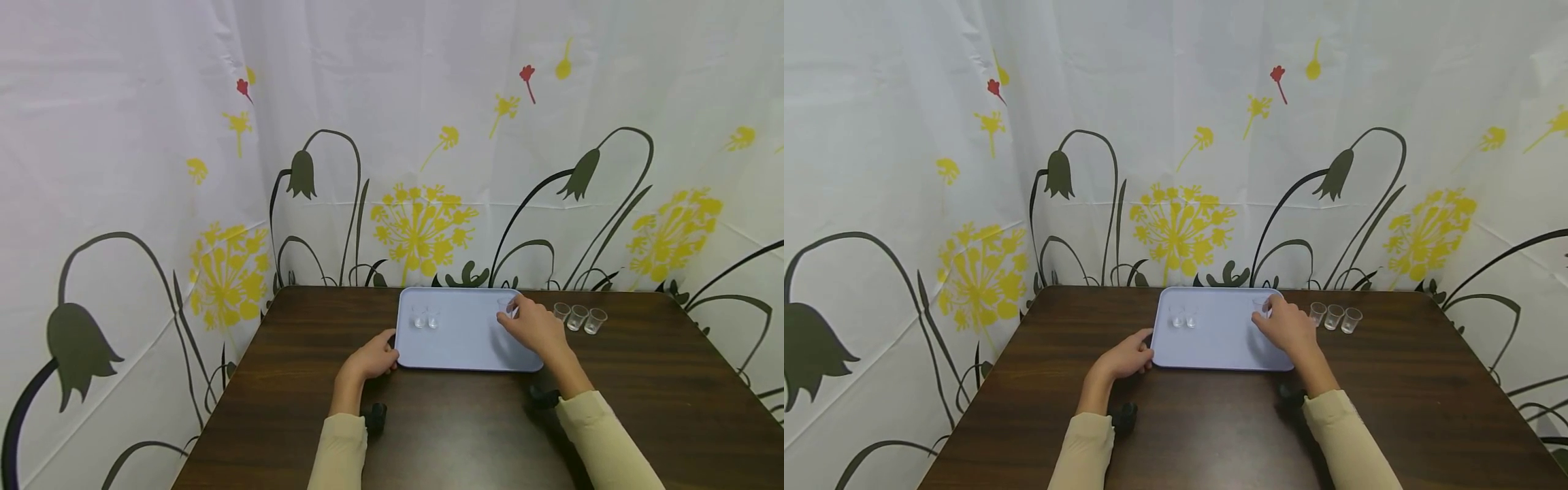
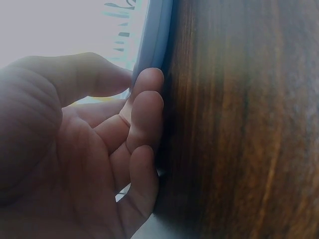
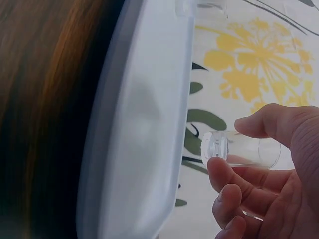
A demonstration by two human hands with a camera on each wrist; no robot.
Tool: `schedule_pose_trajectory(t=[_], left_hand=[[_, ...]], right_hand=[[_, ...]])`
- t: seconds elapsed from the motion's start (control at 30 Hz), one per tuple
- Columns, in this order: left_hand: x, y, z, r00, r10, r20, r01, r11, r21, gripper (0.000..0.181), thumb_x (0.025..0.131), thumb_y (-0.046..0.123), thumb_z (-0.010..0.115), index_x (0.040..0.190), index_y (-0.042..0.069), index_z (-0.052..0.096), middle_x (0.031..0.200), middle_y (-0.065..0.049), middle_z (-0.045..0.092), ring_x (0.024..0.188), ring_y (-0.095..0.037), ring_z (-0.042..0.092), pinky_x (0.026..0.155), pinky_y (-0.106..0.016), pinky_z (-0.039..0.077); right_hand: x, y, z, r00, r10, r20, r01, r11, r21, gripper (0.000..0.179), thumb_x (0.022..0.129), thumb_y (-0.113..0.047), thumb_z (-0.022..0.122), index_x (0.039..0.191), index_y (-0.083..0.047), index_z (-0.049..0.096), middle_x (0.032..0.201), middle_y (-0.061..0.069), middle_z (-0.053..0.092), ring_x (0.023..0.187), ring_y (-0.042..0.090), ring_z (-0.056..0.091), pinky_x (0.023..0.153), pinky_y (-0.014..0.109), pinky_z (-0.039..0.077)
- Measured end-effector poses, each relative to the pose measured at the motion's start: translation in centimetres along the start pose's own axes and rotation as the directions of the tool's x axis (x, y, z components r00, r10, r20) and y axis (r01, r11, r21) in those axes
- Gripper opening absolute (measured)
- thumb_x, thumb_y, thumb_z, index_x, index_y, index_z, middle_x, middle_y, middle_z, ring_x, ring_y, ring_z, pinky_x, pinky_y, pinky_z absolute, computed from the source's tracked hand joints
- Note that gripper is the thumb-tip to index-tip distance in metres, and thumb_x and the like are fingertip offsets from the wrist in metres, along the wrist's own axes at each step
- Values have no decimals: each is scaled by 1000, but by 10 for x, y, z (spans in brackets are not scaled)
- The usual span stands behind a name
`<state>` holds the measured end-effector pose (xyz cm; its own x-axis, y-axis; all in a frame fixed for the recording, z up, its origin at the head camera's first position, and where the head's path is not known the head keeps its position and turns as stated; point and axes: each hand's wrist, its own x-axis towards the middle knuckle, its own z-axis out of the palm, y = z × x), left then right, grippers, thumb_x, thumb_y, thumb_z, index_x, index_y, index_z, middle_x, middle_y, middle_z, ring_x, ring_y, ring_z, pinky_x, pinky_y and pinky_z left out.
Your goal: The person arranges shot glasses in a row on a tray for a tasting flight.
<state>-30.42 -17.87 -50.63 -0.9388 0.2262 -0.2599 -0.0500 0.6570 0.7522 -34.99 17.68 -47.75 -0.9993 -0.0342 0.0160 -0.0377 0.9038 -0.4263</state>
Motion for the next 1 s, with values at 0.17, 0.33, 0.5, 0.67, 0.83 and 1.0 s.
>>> schedule_pose_trajectory(t=[0.17,0.33,0.5,0.67,0.83,1.0], left_hand=[[1,-1,1,1000,5,2,-5,1000,-7,66,102,11,56,164,-1,38,80,-7,68,68,-18,61,67,-30,44],[1,0,2,1000,16,0,-16,1000,-4,65,102,11,56,164,-1,38,81,-8,68,68,-18,61,68,-30,44],[1,2,1,1000,18,-2,-18,1000,3,66,102,11,56,164,-1,37,81,-7,69,68,-17,61,68,-30,44],[1,1,0,1000,6,-4,-6,1000,-3,67,102,10,56,164,-2,36,81,-8,68,69,-17,61,69,-30,44],[1,-2,-1,1000,9,12,-9,1000,-16,67,101,11,55,164,-3,36,80,-7,68,69,-18,62,68,-30,45],[5,-7,-2,999,48,24,-48,999,-11,68,100,13,54,163,-6,35,79,-6,67,68,-18,62,68,-30,46]], right_hand=[[2,-6,7,1000,-4,5,4,1000,-6,47,98,-49,64,123,-9,70,106,15,78,86,34,72,71,55,53],[5,-11,12,1000,-14,10,14,1000,-1,42,97,-47,65,122,-13,71,105,10,78,86,32,72,69,53,53],[6,-18,18,999,-33,13,33,999,13,39,97,-46,66,121,-16,72,106,6,79,92,30,73,74,56,53],[7,-27,26,997,-70,22,68,997,47,37,96,-44,70,120,-16,74,104,5,80,91,25,73,73,53,53],[9,-34,33,995,-85,50,81,993,81,35,95,-42,72,118,-15,74,100,5,80,85,24,72,69,45,52],[12,-42,37,993,-91,69,85,993,81,35,96,-42,73,118,-15,74,100,4,78,83,23,70,68,44,51]])
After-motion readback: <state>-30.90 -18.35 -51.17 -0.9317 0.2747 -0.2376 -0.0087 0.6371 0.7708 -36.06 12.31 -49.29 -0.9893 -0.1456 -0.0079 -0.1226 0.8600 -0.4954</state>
